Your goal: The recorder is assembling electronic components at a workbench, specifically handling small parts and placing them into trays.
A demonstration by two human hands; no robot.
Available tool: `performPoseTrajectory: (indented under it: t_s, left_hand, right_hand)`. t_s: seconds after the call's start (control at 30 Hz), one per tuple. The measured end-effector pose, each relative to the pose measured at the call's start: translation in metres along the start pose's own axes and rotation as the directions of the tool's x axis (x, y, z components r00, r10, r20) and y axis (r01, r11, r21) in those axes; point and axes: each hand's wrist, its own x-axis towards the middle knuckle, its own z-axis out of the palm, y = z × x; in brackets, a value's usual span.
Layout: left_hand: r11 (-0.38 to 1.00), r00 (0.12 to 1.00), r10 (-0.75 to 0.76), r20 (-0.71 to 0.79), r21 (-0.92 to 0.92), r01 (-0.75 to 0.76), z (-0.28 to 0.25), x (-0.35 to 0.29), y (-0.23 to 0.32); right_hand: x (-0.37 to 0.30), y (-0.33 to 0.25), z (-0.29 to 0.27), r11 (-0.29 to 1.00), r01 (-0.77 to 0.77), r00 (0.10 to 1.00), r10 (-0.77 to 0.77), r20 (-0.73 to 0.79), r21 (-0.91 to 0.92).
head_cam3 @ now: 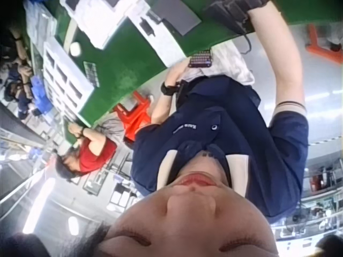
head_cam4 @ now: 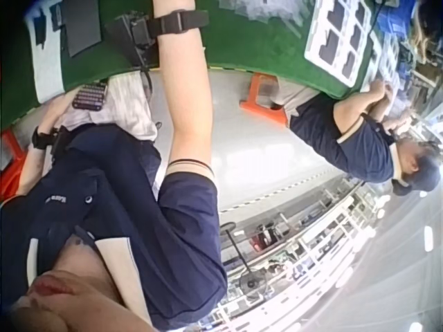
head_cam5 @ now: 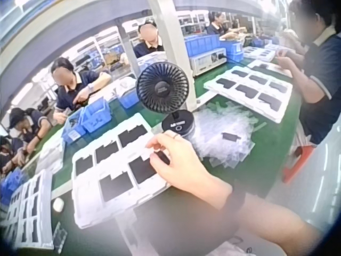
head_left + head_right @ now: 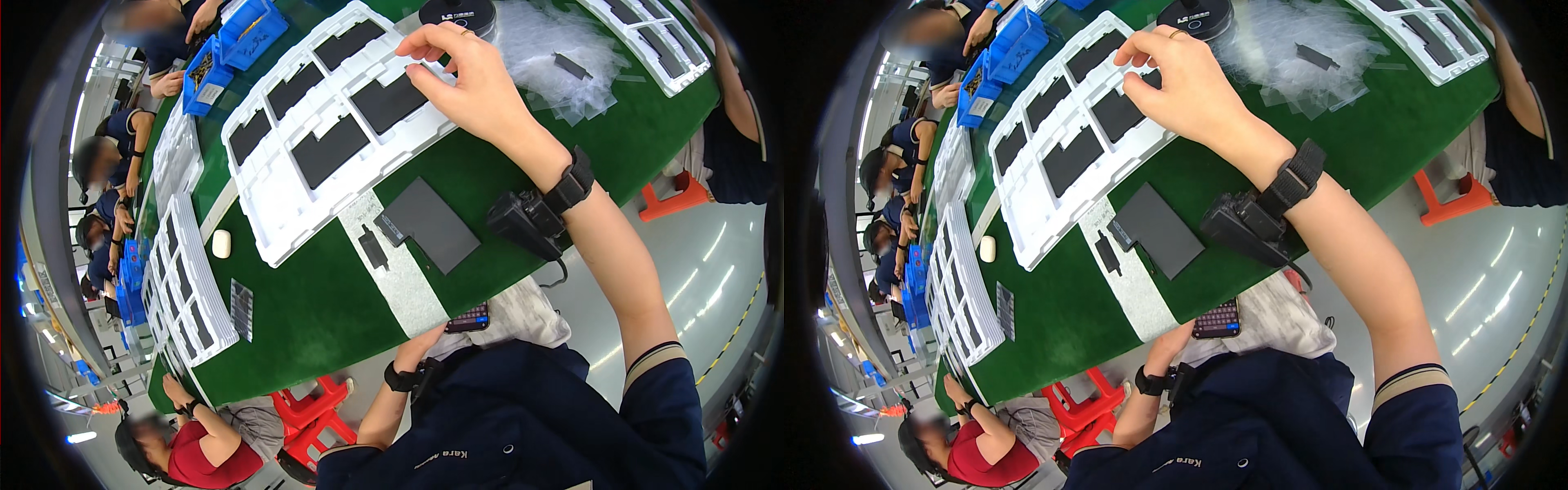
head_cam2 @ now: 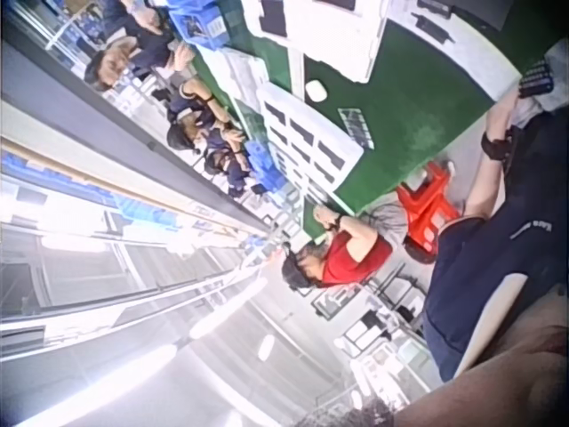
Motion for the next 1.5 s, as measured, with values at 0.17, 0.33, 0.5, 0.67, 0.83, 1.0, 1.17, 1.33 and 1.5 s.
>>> performPoseTrajectory:
  t_s: [0.17, 0.33, 0.5, 0.67, 0.83, 1.0, 1.17, 1.33, 1.5]
  left_hand:
    - [0.999, 1.0, -0.028, 0.006, 0.017, 0.028, -0.003, 0.0, 0.006]
    - [0.999, 1.0, -0.004, -0.016, 0.046, 0.005, -0.004, 0.001, 0.012]
    - [0.999, 0.997, 0.027, -0.073, 0.033, -0.024, 0.0, 0.003, 0.009]
    - [0.998, 0.998, 0.046, -0.036, 0.044, -0.044, -0.001, 0.003, 0.009]
    - [0.999, 1.0, 0.006, -0.016, 0.037, -0.005, 0.0, 0.002, 0.009]
    - [0.999, 1.0, 0.018, -0.018, 0.048, -0.017, -0.001, 0.002, 0.006]
    - [0.998, 0.999, -0.021, 0.028, 0.066, 0.019, -0.006, 0.004, 0.017]
    - [0.998, 0.995, -0.057, 0.084, 0.036, 0.054, -0.004, 0.005, 0.009]
    - [0.999, 0.996, -0.049, 0.069, 0.015, 0.048, -0.002, 0.006, 0.005]
  right_hand:
    - [0.0, -0.001, -0.001, 1.0, 0.001, 1.0, -0.001, -0.007, -0.001]
    - [0.0, -0.001, -0.001, 1.0, 0.005, 1.0, -0.005, -0.009, -0.006]
    - [0.0, 0.0, 0.0, 1.0, 0.014, 1.0, -0.014, -0.016, -0.012]
    - [0.0, -0.001, 0.0, 1.0, 0.018, 1.0, -0.018, -0.015, -0.007]
    - [0.0, 0.0, -0.001, 1.0, 0.03, 0.999, -0.03, -0.016, -0.011]
    - [0.0, 0.001, 0.001, 0.999, 0.041, 0.999, -0.041, -0.023, -0.004]
    - [0.0, 0.001, 0.0, 0.999, 0.033, 0.999, -0.034, -0.015, -0.01]
    - [-0.001, 0.005, 0.0, 0.999, 0.037, 0.999, -0.038, -0.013, -0.029]
    - [-0.001, 0.004, 0.0, 0.998, 0.046, 0.999, -0.046, -0.002, -0.046]
